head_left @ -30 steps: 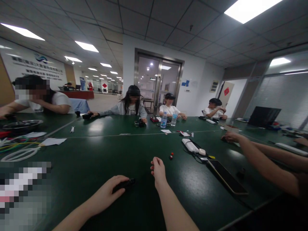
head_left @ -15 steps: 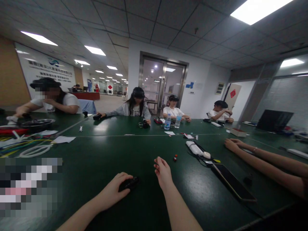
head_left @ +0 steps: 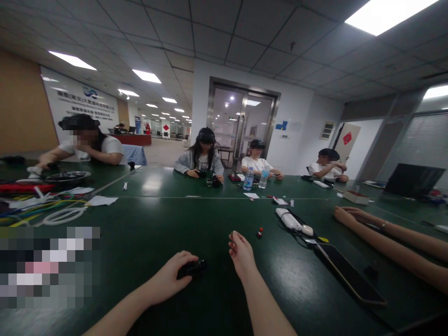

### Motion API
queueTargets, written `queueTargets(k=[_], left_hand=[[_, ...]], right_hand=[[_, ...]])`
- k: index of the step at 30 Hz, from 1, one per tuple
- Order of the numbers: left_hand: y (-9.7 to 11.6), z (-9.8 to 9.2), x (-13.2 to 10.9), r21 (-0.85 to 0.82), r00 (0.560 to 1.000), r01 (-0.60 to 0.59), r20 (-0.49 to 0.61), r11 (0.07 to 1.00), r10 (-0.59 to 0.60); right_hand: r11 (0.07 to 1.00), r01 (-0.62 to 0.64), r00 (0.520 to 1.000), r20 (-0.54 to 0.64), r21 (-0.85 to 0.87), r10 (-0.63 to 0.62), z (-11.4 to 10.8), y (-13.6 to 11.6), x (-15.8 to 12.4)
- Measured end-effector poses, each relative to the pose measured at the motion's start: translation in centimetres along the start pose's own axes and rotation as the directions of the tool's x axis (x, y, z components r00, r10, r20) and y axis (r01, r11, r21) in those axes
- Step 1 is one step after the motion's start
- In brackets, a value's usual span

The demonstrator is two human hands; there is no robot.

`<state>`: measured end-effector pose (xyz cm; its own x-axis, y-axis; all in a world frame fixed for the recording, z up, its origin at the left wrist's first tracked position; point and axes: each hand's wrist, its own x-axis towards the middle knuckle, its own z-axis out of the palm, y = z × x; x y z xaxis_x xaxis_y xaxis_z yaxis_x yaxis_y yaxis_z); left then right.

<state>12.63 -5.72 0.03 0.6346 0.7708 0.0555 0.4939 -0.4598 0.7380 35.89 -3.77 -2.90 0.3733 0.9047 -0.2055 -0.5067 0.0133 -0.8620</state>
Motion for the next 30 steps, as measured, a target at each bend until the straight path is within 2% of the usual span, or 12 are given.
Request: queueTargets(k=[5,14,21,30], left_hand=[[0.41,-0.11,-0.06,-0.001,1.000,0.013,0.009,1.000,-0.013],[-0.09,0.02,0.15,0.037,0.999,-0.033,-0.001,0.999,0.033],[-0.18,0.12,0.16,0.043,0.998,-0.055,-0.006,0.998,0.055],[-0.45,0.11,0.11,0.025,1.000,-0.030,-0.004,0.999,0.030]], right_hand=[[1.000,-0.020,1.000,0.001,0.015,0.020,-0.28,0.20,0.40],[0.993,-0.089,0.996,-0.023,0.079,0.091,0.15,-0.56,-0.32],[0.997,-0.064,0.998,-0.004,0.034,0.064,-0.01,-0.25,0.08],[0.993,-0.090,0.996,-0.004,0.074,0.091,-0.06,-0.26,-0.02]])
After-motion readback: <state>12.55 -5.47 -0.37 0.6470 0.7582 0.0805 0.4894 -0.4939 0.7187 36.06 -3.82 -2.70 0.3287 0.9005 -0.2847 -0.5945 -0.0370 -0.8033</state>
